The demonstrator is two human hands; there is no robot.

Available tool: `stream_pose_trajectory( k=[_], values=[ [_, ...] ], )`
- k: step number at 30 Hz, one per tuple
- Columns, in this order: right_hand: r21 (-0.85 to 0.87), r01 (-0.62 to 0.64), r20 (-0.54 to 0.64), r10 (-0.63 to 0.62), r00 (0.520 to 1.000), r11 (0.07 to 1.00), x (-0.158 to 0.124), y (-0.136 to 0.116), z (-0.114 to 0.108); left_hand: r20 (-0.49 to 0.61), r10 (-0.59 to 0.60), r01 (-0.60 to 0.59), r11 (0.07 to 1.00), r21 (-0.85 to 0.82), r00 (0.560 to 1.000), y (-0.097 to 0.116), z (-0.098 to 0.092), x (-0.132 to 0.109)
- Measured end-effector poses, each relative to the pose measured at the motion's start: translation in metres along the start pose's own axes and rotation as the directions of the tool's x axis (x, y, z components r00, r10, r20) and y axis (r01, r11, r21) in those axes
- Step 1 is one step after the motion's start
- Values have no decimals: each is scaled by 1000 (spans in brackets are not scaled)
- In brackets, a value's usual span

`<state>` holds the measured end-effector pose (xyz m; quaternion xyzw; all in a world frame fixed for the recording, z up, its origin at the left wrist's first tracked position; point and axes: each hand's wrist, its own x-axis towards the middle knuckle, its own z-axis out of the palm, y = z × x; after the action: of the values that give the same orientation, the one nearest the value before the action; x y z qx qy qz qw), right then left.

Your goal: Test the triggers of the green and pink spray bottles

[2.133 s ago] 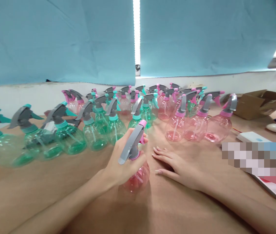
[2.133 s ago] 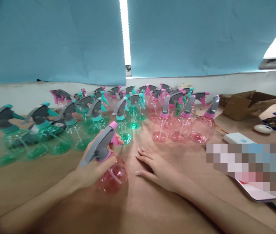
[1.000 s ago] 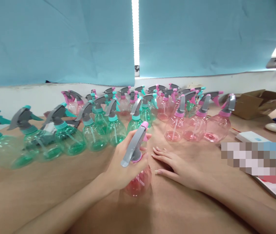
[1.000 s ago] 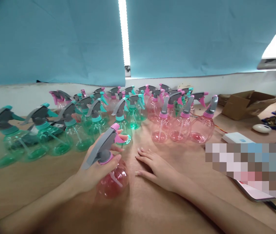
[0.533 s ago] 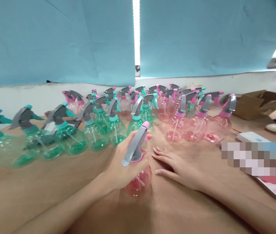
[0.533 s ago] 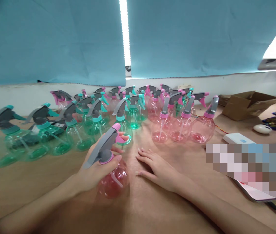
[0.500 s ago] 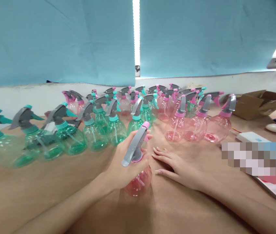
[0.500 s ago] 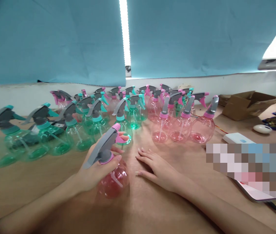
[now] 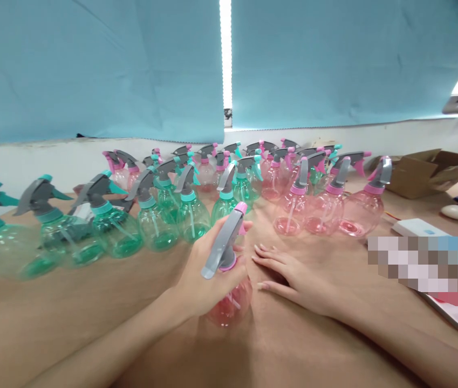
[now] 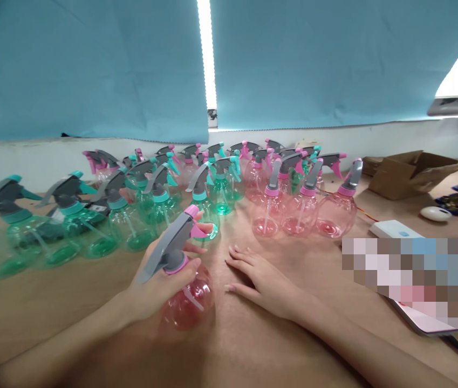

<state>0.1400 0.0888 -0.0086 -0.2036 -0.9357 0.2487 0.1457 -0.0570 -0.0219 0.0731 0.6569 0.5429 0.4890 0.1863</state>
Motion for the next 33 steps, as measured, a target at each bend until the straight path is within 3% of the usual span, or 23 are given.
stream_pose_trajectory(
  k=[11, 17, 33],
  values=[
    [1, -6, 13, 6, 1000, 1000, 0, 0, -1, 13, -9, 9, 1000, -1, 1000, 2, 0, 2],
    [13, -4, 2, 4, 1000, 1000, 0, 2, 1, -60, -11, 13, 999, 40, 998, 4, 0, 1],
    [11, 11, 0, -11, 1000, 1000, 0, 3, 1, -4, -2, 3, 1000, 27, 1000, 9, -1, 5]
  ],
)
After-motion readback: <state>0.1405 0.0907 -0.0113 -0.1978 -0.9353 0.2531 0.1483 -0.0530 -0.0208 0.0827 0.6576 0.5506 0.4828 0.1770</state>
